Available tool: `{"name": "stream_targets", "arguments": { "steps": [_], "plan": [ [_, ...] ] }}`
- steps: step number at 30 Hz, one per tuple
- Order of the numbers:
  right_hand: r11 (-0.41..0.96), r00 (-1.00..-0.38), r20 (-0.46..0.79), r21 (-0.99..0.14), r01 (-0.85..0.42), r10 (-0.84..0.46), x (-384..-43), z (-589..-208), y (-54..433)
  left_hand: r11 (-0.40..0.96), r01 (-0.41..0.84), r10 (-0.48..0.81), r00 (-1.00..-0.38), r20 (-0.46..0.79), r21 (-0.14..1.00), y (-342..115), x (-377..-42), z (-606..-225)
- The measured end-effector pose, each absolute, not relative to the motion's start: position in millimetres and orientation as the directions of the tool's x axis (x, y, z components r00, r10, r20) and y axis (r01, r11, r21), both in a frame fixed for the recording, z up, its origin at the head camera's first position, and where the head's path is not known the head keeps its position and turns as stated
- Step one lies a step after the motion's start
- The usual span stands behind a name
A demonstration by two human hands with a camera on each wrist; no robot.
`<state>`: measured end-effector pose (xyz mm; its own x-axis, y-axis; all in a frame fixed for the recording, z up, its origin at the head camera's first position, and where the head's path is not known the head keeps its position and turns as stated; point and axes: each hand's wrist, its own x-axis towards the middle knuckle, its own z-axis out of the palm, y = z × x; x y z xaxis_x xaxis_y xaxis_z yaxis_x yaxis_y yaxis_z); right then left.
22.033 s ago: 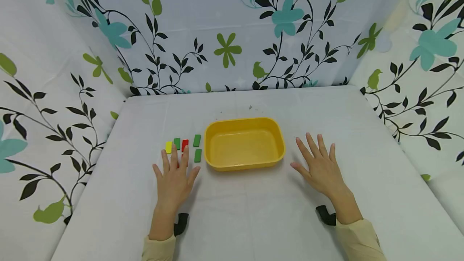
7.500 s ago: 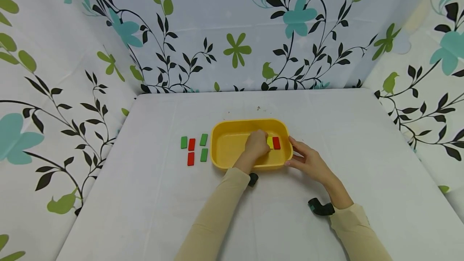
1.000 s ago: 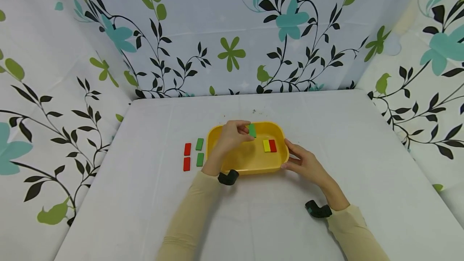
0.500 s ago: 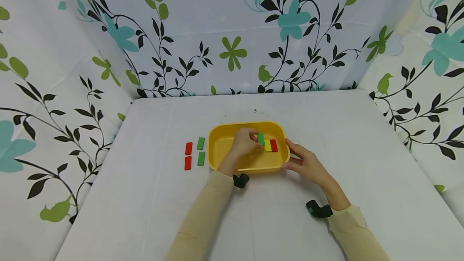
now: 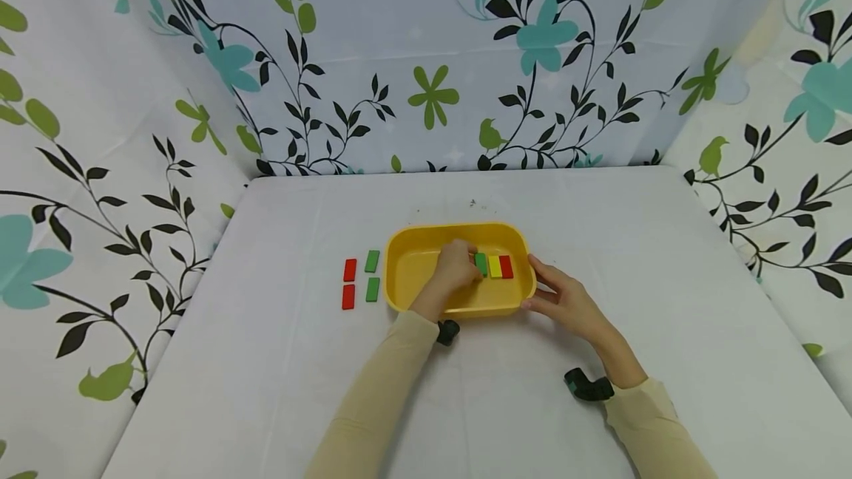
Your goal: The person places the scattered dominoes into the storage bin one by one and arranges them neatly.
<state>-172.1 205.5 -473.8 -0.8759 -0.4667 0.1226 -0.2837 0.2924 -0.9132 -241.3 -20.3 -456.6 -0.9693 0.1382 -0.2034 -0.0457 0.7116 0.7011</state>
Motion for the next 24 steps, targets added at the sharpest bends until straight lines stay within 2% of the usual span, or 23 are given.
{"name": "stream_targets", "arguments": {
  "steps": [24],
  "plan": [
    [0.299, -0.879, 0.122, -0.912, -0.282, -0.460, -172.0, -473.2, 204.3, 0.829, 0.027, 0.165, -0.966, -0.200, 0.558, -15.0, -235.8, -455.2]
  ]
}}
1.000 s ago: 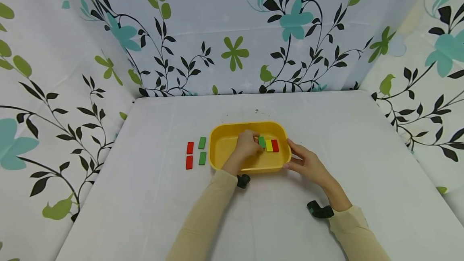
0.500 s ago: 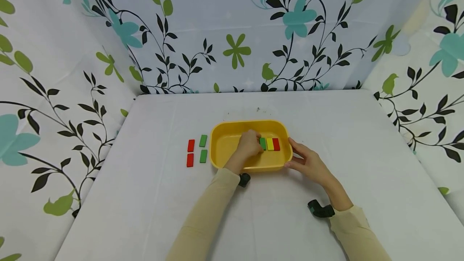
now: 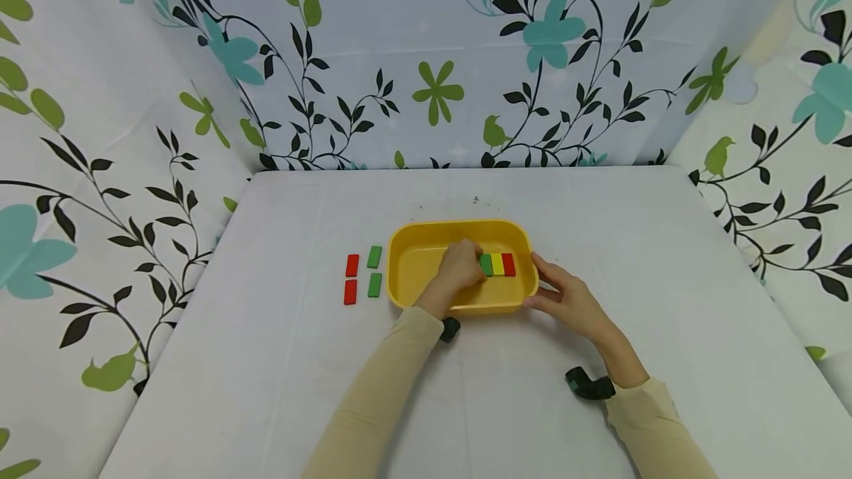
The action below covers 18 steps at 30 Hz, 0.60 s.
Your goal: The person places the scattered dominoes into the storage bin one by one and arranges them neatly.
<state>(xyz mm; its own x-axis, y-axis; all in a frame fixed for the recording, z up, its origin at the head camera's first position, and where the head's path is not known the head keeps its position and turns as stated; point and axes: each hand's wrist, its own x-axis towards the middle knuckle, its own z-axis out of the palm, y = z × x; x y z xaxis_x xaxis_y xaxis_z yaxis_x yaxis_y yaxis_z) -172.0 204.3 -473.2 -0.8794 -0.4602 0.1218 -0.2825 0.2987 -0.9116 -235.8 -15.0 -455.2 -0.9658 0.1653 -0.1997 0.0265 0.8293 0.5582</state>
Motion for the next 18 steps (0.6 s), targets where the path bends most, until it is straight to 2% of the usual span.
{"name": "stream_targets", "arguments": {
  "steps": [18],
  "plan": [
    [0.310, -0.883, 0.115, -0.909, -0.279, -0.456, -171.7, -472.6, 203.9, 0.846, 0.013, 0.162, -0.959, -0.233, 0.533, -12.7, -236.1, -455.0]
  ]
}}
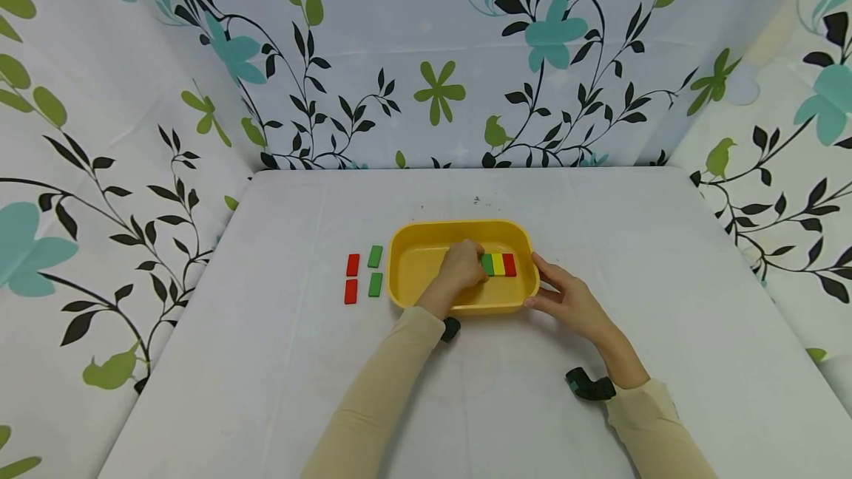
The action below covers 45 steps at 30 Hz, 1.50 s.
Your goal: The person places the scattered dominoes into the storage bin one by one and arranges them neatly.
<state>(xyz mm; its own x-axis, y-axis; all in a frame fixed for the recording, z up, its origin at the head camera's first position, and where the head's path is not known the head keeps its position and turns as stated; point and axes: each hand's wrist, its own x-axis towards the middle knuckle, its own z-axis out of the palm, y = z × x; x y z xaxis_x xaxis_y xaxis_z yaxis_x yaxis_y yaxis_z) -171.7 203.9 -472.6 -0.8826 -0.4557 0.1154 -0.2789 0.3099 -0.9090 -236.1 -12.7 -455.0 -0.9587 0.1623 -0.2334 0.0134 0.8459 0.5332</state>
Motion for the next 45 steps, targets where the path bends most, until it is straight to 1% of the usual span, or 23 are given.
{"name": "stream_targets", "arguments": {
  "steps": [7, 12, 18, 20, 22, 26, 30, 35, 38, 45],
  "plan": [
    [0.301, -0.879, 0.127, -0.909, -0.289, -0.460, -172.4, -473.2, 203.7, 0.842, 0.021, 0.175, -0.956, -0.235, 0.539, -13.3, -236.5, -455.8],
    [0.303, -0.879, 0.128, -0.907, -0.291, -0.460, -172.8, -473.6, 203.5, 0.836, 0.045, 0.192, -0.958, -0.214, 0.547, -15.0, -235.4, -454.2],
    [0.298, -0.874, 0.145, -0.903, -0.308, -0.464, -171.6, -473.4, 202.4, 0.849, 0.054, 0.184, -0.963, -0.198, 0.526, -18.1, -231.3, -451.8],
    [0.293, -0.873, 0.143, -0.906, -0.305, -0.466, -171.3, -473.3, 201.7, 0.852, 0.053, 0.169, -0.969, -0.177, 0.520, -19.5, -229.2, -450.2],
    [0.286, -0.871, 0.140, -0.910, -0.301, -0.471, -171.1, -473.0, 201.0, 0.842, 0.065, 0.159, -0.978, -0.131, 0.536, -21.1, -227.8, -449.2],
    [0.274, -0.866, 0.146, -0.912, -0.304, -0.478, -171.6, -473.5, 200.6, 0.767, 0.140, 0.170, -0.985, 0.012, 0.627, -24.1, -225.9, -445.2],
    [0.272, -0.866, 0.153, -0.911, -0.310, -0.476, -172.0, -474.1, 200.7, 0.674, 0.227, 0.204, -0.972, 0.117, 0.703, -27.0, -220.6, -436.2],
    [0.276, -0.868, 0.146, -0.912, -0.304, -0.474, -171.8, -473.9, 201.7, 0.561, 0.329, 0.276, -0.939, 0.203, 0.760, -33.4, -208.6, -418.2],
    [0.269, -0.869, 0.142, -0.917, -0.296, -0.473, -171.4, -474.1, 202.4, 0.489, 0.367, 0.300, -0.923, 0.242, 0.791, -40.4, -199.3, -404.4],
    [0.264, -0.870, 0.155, -0.915, -0.305, -0.469, -171.8, -476.9, 203.0, 0.382, 0.385, 0.275, -0.915, 0.294, 0.840, -70.4, -177.4, -373.8]
  ]
}}
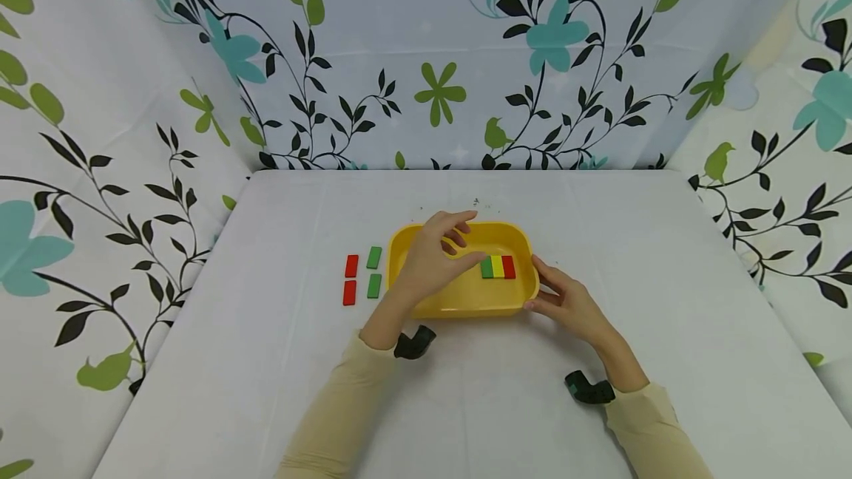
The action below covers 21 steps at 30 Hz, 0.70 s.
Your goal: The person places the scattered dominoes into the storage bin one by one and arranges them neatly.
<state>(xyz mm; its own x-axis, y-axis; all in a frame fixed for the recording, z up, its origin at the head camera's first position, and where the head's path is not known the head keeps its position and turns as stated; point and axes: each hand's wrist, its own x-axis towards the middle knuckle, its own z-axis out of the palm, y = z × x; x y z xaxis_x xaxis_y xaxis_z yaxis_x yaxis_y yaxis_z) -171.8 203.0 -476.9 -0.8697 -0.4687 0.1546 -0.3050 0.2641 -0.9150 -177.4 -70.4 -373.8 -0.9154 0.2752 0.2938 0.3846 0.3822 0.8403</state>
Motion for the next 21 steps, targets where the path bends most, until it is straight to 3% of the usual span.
{"name": "stream_targets", "arguments": {
  "steps": [7, 16, 21],
  "plan": [
    [0.298, -0.879, 0.140, -0.906, -0.299, -0.456, -172.1, -476.5, 203.9, 0.431, 0.348, 0.177, -0.937, 0.300, 0.832, -126.5, -162.3, -369.3],
    [0.308, -0.879, 0.130, -0.905, -0.294, -0.458, -171.3, -473.9, 206.4, 0.516, 0.166, -0.013, -0.979, 0.202, 0.841, -198.7, -151.1, -387.0],
    [0.300, -0.879, 0.127, -0.909, -0.288, -0.459, -171.4, -473.7, 205.5, 0.553, 0.119, -0.053, -0.983, 0.177, 0.824, -219.9, -147.8, -396.4]
  ]
}}
